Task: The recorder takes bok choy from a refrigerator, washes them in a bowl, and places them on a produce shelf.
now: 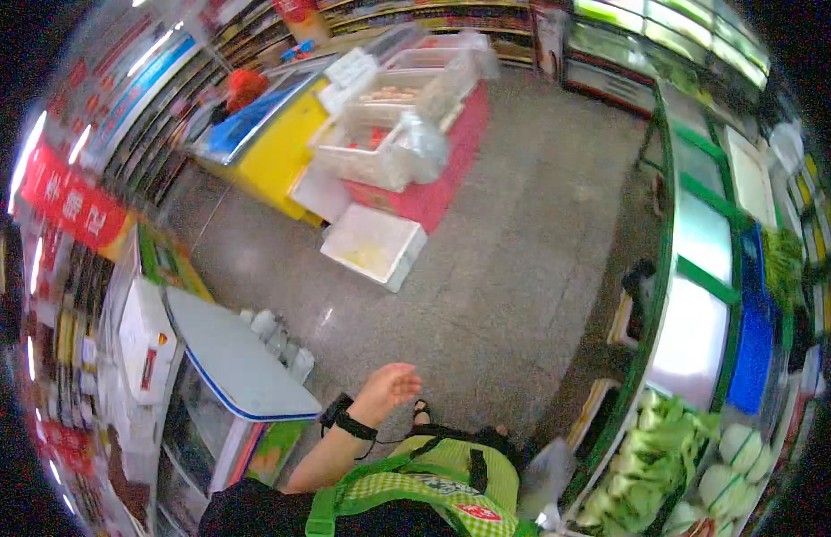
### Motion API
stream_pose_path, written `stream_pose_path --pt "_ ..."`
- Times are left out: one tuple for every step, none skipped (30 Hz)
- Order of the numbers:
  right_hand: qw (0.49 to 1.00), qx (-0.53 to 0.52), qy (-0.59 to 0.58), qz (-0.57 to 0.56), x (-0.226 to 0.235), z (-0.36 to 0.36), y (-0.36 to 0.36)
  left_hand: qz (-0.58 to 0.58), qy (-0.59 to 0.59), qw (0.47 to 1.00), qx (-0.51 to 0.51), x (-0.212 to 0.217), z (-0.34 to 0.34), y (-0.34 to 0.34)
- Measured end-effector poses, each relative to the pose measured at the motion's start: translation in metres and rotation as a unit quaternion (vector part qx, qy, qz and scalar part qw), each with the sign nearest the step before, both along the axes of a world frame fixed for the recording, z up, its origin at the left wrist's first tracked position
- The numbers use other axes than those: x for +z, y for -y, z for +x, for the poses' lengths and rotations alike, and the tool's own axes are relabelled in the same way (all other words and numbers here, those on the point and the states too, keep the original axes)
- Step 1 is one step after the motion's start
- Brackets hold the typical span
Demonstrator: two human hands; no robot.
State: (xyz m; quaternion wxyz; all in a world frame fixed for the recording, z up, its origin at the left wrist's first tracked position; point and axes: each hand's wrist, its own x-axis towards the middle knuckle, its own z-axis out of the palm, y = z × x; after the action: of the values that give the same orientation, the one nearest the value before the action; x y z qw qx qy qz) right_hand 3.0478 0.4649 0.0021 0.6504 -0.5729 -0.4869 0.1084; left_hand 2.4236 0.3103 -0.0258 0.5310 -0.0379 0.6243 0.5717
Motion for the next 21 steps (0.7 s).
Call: stream_pose_path --pt "0.975 -0.129 0.179 0.033 0.022 -0.057 -0.004 0.002 0.011 1.000 0.016 0.000 -0.010 0.009" --pt "0.996 -0.046 0.066 0.050 0.032 -0.115 -0.003 0.003 0.021 0.999 0.027 -0.003 -0.019 0.016" --pt "0.996 0.041 -0.045 0.062 0.045 -0.169 -0.002 0.020 0.024 0.999 0.042 -0.004 -0.032 0.026" --pt "0.997 0.037 -0.065 -0.018 0.052 -0.222 -0.002 0.038 0.028 0.997 0.054 -0.005 -0.048 0.039" --pt "0.991 0.032 -0.085 -0.100 0.049 -0.273 -0.001 0.054 0.028 0.996 0.065 -0.007 -0.066 0.053" --pt "0.968 0.152 -0.154 -0.127 0.050 -0.315 -0.003 0.061 0.026 0.994 0.092 -0.008 -0.083 0.065" --pt "0.925 0.269 -0.218 -0.156 0.052 -0.353 -0.004 0.072 0.025 0.991 0.111 -0.008 -0.104 0.077" --pt "0.874 0.342 -0.287 -0.193 0.048 -0.391 0.000 0.083 0.024 0.988 0.127 -0.008 -0.126 0.088" --pt "0.819 0.375 -0.355 -0.250 0.044 -0.429 0.002 0.092 0.023 0.985 0.146 -0.006 -0.146 0.100" --pt "0.801 0.399 -0.359 -0.265 0.043 -0.465 0.004 0.112 0.013 0.979 0.168 -0.004 -0.163 0.112" --pt "0.795 0.374 -0.368 -0.303 0.041 -0.503 0.007 0.130 0.001 0.973 0.189 -0.001 -0.181 0.125" --pt "0.784 0.427 -0.336 -0.299 0.042 -0.539 0.011 0.149 -0.010 0.966 0.209 0.002 -0.200 0.135" --pt "0.778 0.436 -0.337 -0.301 0.043 -0.573 0.018 0.166 -0.021 0.959 0.227 0.006 -0.220 0.143" --pt "0.764 0.463 -0.316 -0.319 0.047 -0.605 0.020 0.162 -0.032 0.961 0.221 0.010 -0.244 0.151" --pt "0.739 0.500 -0.302 -0.336 0.052 -0.632 0.025 0.163 -0.032 0.958 0.236 0.015 -0.263 0.159" --pt "0.725 0.513 -0.294 -0.353 0.056 -0.659 0.030 0.164 -0.033 0.954 0.249 0.019 -0.283 0.166" --pt "0.709 0.529 -0.287 -0.368 0.060 -0.685 0.031 0.166 -0.035 0.950 0.261 0.023 -0.302 0.171" --pt "0.689 0.548 -0.283 -0.380 0.061 -0.709 0.032 0.179 -0.038 0.944 0.274 0.025 -0.323 0.175" --pt "0.690 0.549 -0.273 -0.384 0.061 -0.733 0.031 0.185 -0.043 0.940 0.283 0.026 -0.343 0.177" --pt "0.688 0.554 -0.266 -0.386 0.059 -0.760 0.030 0.191 -0.048 0.936 0.292 0.026 -0.366 0.180" --pt "0.686 0.559 -0.259 -0.388 0.055 -0.785 0.028 0.190 -0.051 0.932 0.304 0.024 -0.390 0.183"
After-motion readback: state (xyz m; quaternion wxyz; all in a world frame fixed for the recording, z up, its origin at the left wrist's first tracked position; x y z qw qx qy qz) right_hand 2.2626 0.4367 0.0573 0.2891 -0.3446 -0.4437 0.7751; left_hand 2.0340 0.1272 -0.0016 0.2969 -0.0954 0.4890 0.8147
